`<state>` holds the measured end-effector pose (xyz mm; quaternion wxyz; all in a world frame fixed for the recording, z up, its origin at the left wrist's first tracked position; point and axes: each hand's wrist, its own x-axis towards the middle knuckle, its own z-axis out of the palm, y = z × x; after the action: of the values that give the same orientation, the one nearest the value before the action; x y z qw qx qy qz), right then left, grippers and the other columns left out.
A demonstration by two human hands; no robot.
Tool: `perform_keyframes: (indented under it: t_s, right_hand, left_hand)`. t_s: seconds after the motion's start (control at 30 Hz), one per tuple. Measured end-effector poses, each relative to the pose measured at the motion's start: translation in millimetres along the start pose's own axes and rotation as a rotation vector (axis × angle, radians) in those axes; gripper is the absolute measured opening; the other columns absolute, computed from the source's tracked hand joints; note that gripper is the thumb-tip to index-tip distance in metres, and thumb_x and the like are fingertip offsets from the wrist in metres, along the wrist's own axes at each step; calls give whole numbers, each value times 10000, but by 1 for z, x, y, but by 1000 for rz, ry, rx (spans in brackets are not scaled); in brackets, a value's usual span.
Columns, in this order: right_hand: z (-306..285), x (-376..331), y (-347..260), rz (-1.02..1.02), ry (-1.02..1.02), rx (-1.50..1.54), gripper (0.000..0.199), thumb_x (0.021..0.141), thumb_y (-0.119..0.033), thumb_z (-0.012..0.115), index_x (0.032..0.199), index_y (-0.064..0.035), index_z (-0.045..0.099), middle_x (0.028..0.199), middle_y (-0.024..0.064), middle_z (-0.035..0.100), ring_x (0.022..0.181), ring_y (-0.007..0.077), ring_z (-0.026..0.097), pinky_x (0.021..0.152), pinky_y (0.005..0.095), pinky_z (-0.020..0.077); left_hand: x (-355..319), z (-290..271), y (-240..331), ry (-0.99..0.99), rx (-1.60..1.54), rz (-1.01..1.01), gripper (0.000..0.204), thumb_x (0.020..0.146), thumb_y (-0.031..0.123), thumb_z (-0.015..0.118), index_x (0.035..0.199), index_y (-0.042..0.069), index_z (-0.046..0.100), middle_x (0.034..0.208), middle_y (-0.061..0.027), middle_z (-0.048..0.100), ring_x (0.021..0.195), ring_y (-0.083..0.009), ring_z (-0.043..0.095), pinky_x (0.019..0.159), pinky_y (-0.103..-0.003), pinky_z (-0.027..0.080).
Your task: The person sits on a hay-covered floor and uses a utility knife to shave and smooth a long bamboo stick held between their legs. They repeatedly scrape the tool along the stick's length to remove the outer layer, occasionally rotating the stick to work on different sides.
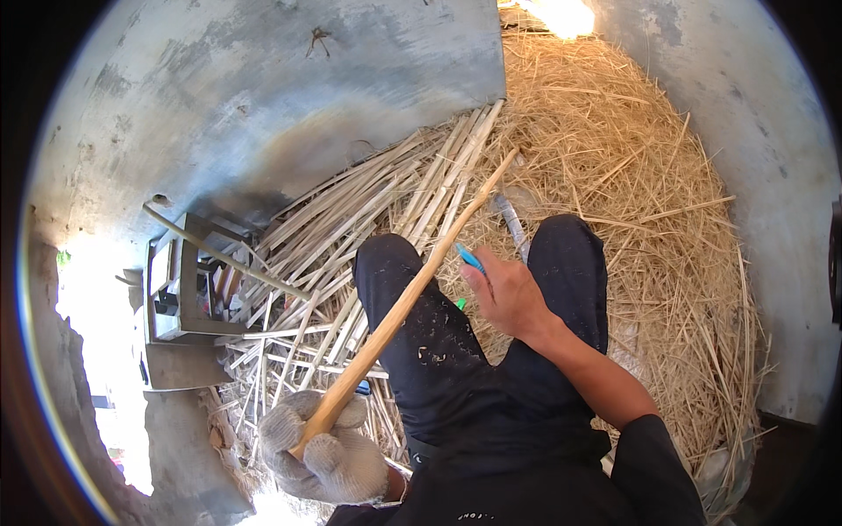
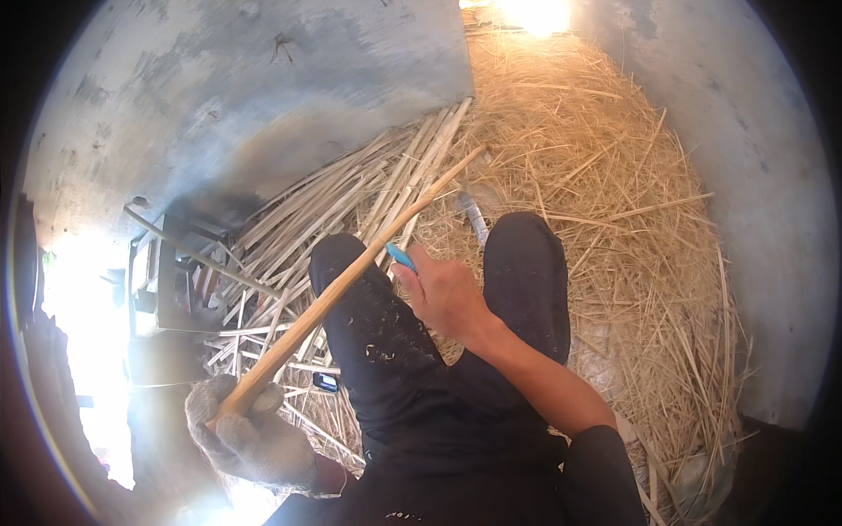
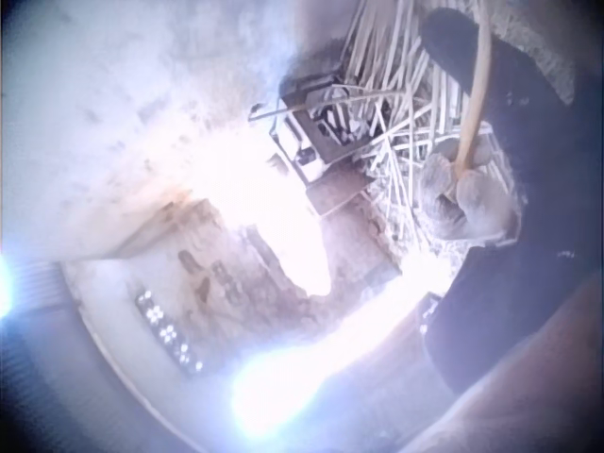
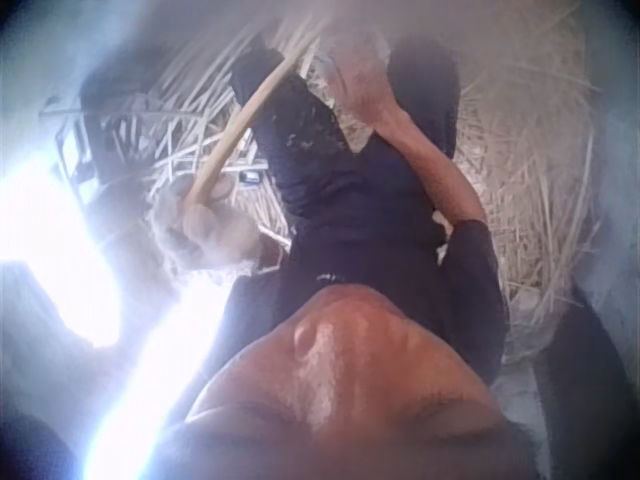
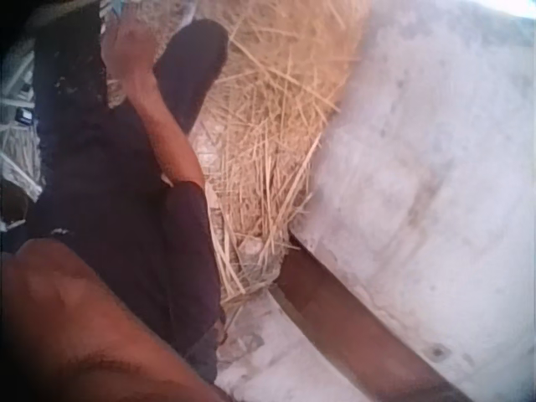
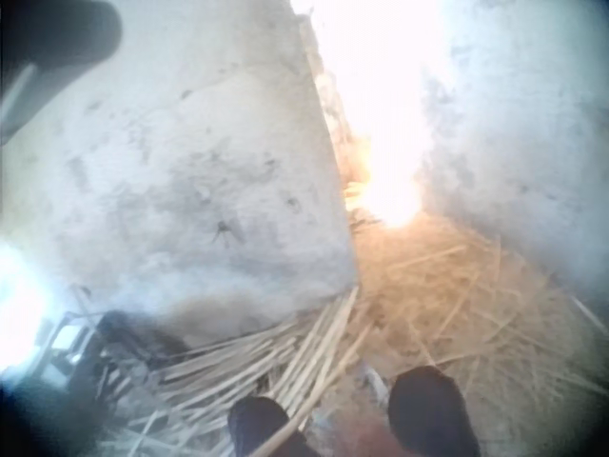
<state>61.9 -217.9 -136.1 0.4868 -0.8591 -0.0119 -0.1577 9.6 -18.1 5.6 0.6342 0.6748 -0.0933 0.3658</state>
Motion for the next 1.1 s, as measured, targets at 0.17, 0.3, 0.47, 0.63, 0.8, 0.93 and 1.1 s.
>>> perform_keyframes:
  t_s: [0.17,0.3,0.47,0.63,0.8,0.93,1.1]
  right_hand:
    - [10,11,21,131,-35,-178,255,1008,-275,513,959,-26,522,572,229,545,532,456,564,511,528,433]
    - [15,2,5,-16,-19,-238,255,1016,-271,493,971,-26,544,562,212,561,509,429,574,489,499,469]
    - [14,16,17,52,-11,-320,248,1023,-270,487,967,-40,562,614,196,607,565,409,610,489,488,479]
    - [22,16,36,224,35,-250,228,1000,-249,540,929,-32,532,602,229,553,574,446,588,533,506,438]
    - [14,7,4,-6,-36,-139,231,1000,-252,538,948,-27,531,586,222,553,551,436,586,520,511,444]
    - [23,17,45,87,-32,-272,276,999,-292,534,930,-25,533,582,206,566,547,424,590,525,515,460]
    - [14,19,16,48,-74,-317,272,1009,-283,511,947,-20,540,594,211,576,554,426,591,527,516,467]
  left_hand:
    - [-2,-3,-1,-9,54,-12,411,932,256,645,1173,-48,506,956,-213,589,662,-234,617,482,-286,532]
    - [-4,-3,0,49,77,-70,426,943,267,617,1172,-77,511,967,-211,580,652,-218,599,467,-265,497]
    - [-1,-5,2,30,-23,-64,392,919,200,626,1138,-109,527,880,-220,606,614,-221,623,486,-288,517]
    - [-4,-17,-2,-57,-77,-47,325,888,106,630,1151,-66,547,868,-182,594,608,-218,601,493,-291,528]
    - [15,-27,-16,-265,394,466,293,791,91,723,1043,-7,610,817,-134,629,578,-188,598,512,-304,460]
    - [5,-14,0,-179,594,114,158,736,77,738,859,53,643,810,-82,627,644,-199,552,548,-322,400]
    - [13,-12,-14,-107,454,137,93,781,82,685,787,34,606,754,-91,631,657,-194,545,574,-319,425]
